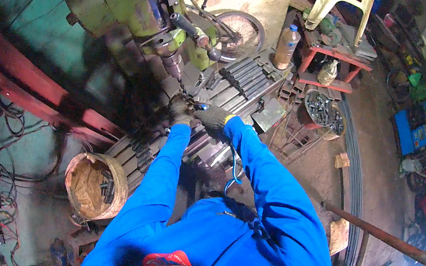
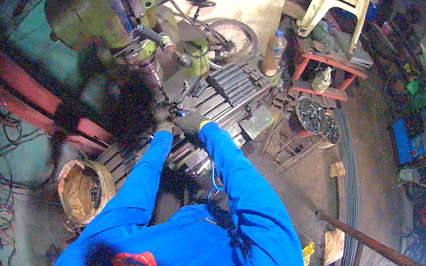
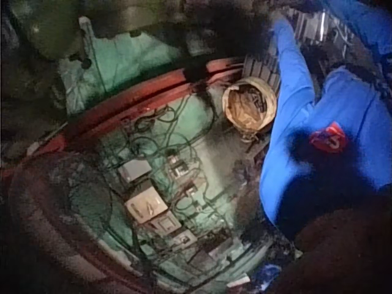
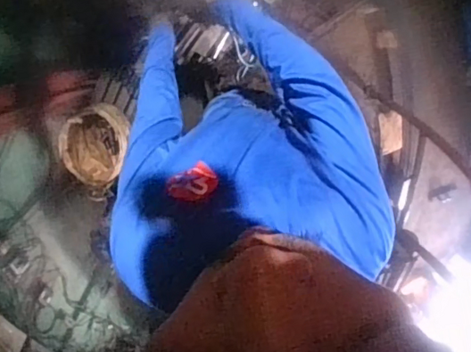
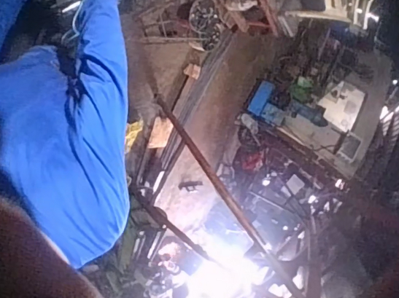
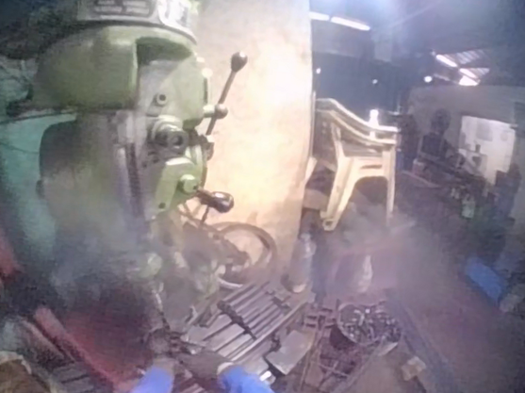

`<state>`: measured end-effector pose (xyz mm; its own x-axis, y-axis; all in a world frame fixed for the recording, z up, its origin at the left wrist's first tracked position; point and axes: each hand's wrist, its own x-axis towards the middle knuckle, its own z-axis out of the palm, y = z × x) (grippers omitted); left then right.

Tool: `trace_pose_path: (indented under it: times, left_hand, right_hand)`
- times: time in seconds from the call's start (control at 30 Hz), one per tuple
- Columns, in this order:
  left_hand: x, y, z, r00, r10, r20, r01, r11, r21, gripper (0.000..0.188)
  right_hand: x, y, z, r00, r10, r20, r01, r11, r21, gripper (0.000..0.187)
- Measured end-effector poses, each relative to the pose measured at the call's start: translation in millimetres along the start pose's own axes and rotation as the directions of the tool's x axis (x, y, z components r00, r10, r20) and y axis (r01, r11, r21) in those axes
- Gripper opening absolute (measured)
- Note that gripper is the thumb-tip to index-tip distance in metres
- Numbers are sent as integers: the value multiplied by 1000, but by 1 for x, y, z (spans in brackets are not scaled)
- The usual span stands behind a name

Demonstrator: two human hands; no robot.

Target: The person operates a green vertical milling machine in a workshop. They use a wrench to tighten a component on the machine's spindle and then manipulate the machine's handwheels and levers to adjust the position of the milling head and table.

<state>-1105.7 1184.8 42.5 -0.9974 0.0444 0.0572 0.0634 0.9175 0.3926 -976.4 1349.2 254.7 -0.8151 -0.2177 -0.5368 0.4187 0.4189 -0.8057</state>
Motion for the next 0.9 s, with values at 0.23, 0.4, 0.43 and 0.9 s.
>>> trace_pose_path:
  times: [0.23, 0.4, 0.43, 0.9]
  left_hand:
    - [1, 18, -12, 968, 103, -227, -94, 994, 50, 48]
    - [0, 9, -11, 984, -4, -178, -21, 990, -139, 38]
    - [2, 13, -11, 989, -33, -147, -6, 966, -257, 37]
    - [-2, 23, -27, 926, -327, 190, 213, 35, -976, 13]
  right_hand:
    - [-30, -13, 5, 996, 60, -73, -59, 998, 16, 55]
    - [2, 11, 7, 999, 24, 21, -25, 998, 56, 54]
    - [28, 31, 6, 999, -37, 28, 34, 996, 83, 54]
    - [5, 8, -3, 996, 88, 10, -87, 996, -24, 58]
